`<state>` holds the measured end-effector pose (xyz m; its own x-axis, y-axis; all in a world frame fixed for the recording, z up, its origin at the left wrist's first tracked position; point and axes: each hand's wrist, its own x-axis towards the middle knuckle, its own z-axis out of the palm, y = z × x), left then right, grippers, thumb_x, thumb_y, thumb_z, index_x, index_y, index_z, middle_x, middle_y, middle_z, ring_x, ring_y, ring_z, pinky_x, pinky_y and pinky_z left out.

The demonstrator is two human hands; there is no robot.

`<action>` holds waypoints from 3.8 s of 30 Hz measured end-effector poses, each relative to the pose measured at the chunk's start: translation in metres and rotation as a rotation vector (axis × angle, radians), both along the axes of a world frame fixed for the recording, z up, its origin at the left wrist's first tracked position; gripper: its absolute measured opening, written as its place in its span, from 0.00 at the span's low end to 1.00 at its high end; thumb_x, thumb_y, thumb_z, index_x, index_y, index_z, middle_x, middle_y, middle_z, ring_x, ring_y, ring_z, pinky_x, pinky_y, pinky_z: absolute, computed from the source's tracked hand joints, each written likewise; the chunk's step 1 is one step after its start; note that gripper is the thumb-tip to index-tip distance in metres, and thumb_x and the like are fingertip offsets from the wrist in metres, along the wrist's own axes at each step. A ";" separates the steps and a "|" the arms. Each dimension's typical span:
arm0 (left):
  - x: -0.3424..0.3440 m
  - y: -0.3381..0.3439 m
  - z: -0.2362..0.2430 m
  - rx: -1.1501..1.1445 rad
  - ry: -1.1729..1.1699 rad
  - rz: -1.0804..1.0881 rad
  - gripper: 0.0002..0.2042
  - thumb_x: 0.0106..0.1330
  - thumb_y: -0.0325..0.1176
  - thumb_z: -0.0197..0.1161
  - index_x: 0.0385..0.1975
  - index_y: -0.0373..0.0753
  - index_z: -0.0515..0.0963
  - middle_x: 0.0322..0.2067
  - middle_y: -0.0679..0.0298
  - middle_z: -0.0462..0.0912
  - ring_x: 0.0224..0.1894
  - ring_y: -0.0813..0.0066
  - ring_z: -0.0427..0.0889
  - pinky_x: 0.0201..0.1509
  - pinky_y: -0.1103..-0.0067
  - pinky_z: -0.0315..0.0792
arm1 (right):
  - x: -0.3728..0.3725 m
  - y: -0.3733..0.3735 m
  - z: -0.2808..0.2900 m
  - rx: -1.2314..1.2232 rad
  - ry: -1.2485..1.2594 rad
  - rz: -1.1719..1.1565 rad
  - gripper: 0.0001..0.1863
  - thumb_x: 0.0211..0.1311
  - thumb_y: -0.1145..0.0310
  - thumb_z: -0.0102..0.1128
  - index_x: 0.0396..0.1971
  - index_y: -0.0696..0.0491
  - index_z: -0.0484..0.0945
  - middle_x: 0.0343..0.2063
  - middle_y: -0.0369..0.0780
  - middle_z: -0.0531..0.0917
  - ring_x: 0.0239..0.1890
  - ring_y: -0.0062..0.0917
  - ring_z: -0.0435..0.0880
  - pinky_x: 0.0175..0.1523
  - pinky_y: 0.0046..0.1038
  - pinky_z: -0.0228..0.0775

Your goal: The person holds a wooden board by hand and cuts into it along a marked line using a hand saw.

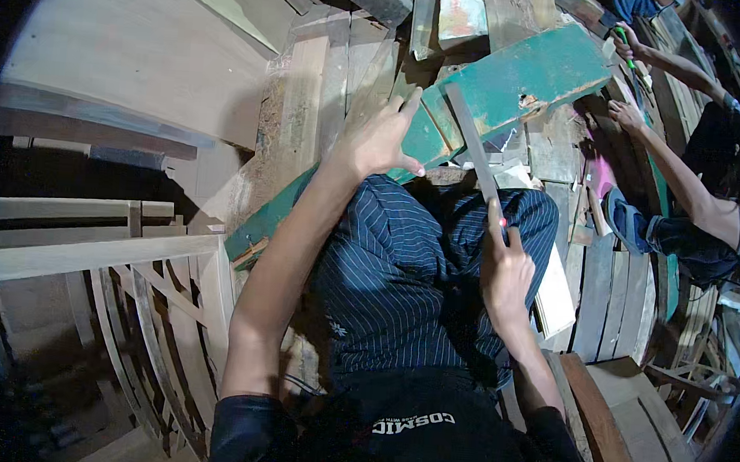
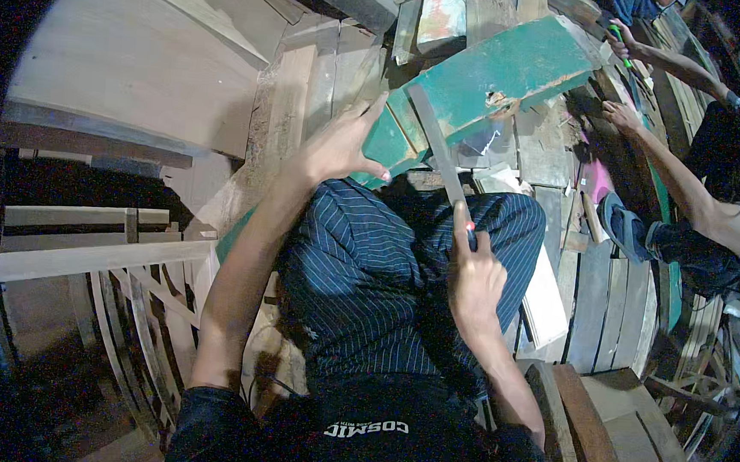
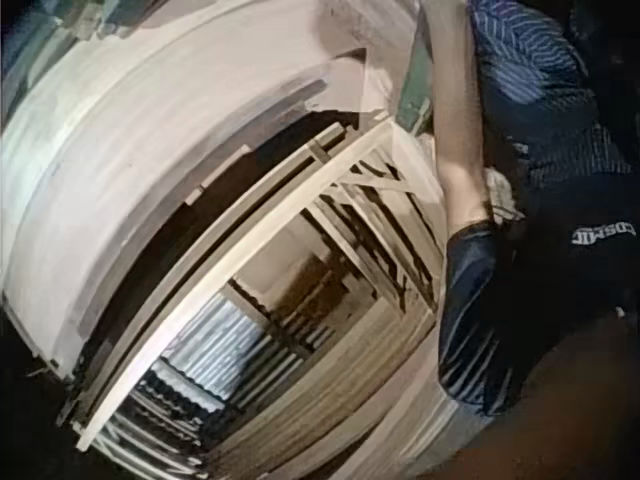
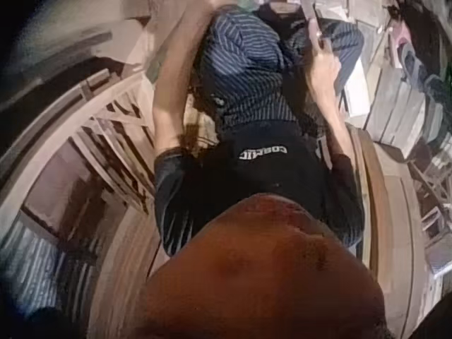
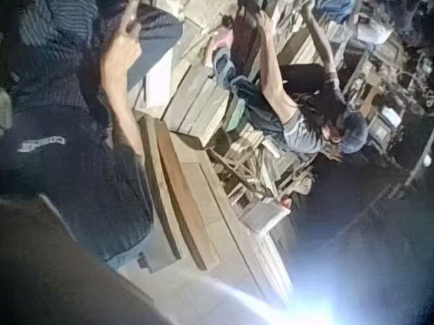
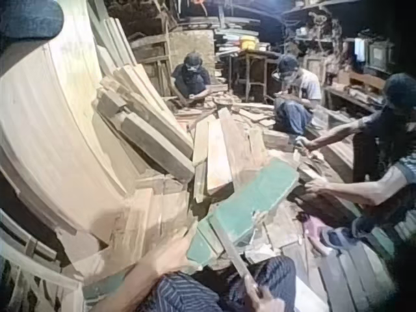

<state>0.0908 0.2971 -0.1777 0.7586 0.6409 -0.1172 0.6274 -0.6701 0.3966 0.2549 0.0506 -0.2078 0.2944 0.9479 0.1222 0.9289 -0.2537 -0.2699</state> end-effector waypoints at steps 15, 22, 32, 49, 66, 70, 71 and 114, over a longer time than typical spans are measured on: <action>0.002 -0.002 0.005 -0.063 -0.019 0.007 0.60 0.39 0.46 0.80 0.72 0.31 0.48 0.64 0.38 0.63 0.66 0.43 0.66 0.69 0.65 0.63 | 0.002 -0.006 -0.001 0.075 -0.050 0.055 0.43 0.52 0.80 0.59 0.71 0.44 0.60 0.26 0.46 0.77 0.16 0.35 0.81 0.18 0.37 0.73; 0.002 0.001 -0.002 -0.005 -0.037 0.008 0.60 0.39 0.48 0.80 0.71 0.31 0.50 0.64 0.38 0.63 0.66 0.42 0.65 0.69 0.64 0.62 | -0.008 0.062 0.008 0.019 -0.073 0.008 0.44 0.54 0.76 0.58 0.73 0.43 0.52 0.33 0.50 0.79 0.22 0.42 0.84 0.24 0.40 0.77; 0.003 -0.003 -0.001 -0.076 -0.032 0.039 0.62 0.36 0.45 0.82 0.72 0.33 0.48 0.62 0.38 0.65 0.65 0.41 0.66 0.68 0.63 0.64 | -0.004 0.040 0.010 0.038 -0.073 0.026 0.45 0.52 0.79 0.57 0.73 0.45 0.54 0.33 0.51 0.80 0.21 0.39 0.84 0.22 0.37 0.76; 0.007 -0.002 0.000 -0.068 -0.040 0.016 0.62 0.39 0.45 0.82 0.73 0.34 0.46 0.60 0.37 0.67 0.64 0.42 0.67 0.67 0.62 0.64 | 0.009 0.075 0.011 -0.012 -0.188 -0.066 0.46 0.52 0.78 0.59 0.73 0.44 0.54 0.41 0.54 0.81 0.23 0.40 0.86 0.22 0.37 0.77; -0.001 -0.002 -0.006 -0.067 -0.043 0.037 0.63 0.36 0.44 0.83 0.73 0.35 0.47 0.60 0.39 0.67 0.63 0.43 0.68 0.67 0.62 0.65 | 0.009 0.051 0.025 0.008 -0.178 -0.027 0.43 0.54 0.80 0.56 0.72 0.44 0.56 0.30 0.50 0.80 0.19 0.40 0.83 0.20 0.37 0.73; 0.002 0.000 -0.001 -0.113 -0.060 0.022 0.63 0.36 0.44 0.83 0.73 0.35 0.47 0.56 0.38 0.69 0.61 0.42 0.69 0.65 0.63 0.66 | 0.017 -0.013 0.008 0.068 -0.080 -0.021 0.42 0.55 0.80 0.56 0.72 0.42 0.57 0.28 0.49 0.79 0.14 0.39 0.79 0.17 0.39 0.70; 0.003 0.000 -0.002 -0.117 -0.078 0.012 0.63 0.35 0.44 0.83 0.73 0.35 0.47 0.55 0.38 0.69 0.61 0.42 0.69 0.65 0.63 0.66 | 0.018 -0.018 0.003 0.056 -0.062 -0.028 0.42 0.56 0.80 0.56 0.72 0.43 0.58 0.28 0.49 0.79 0.14 0.39 0.78 0.18 0.39 0.70; 0.004 -0.003 0.006 -0.062 -0.026 0.023 0.62 0.36 0.44 0.83 0.72 0.32 0.48 0.59 0.37 0.68 0.63 0.41 0.68 0.66 0.61 0.66 | 0.020 -0.015 0.011 0.042 -0.094 -0.006 0.41 0.58 0.79 0.53 0.73 0.40 0.55 0.24 0.48 0.76 0.16 0.42 0.80 0.20 0.41 0.73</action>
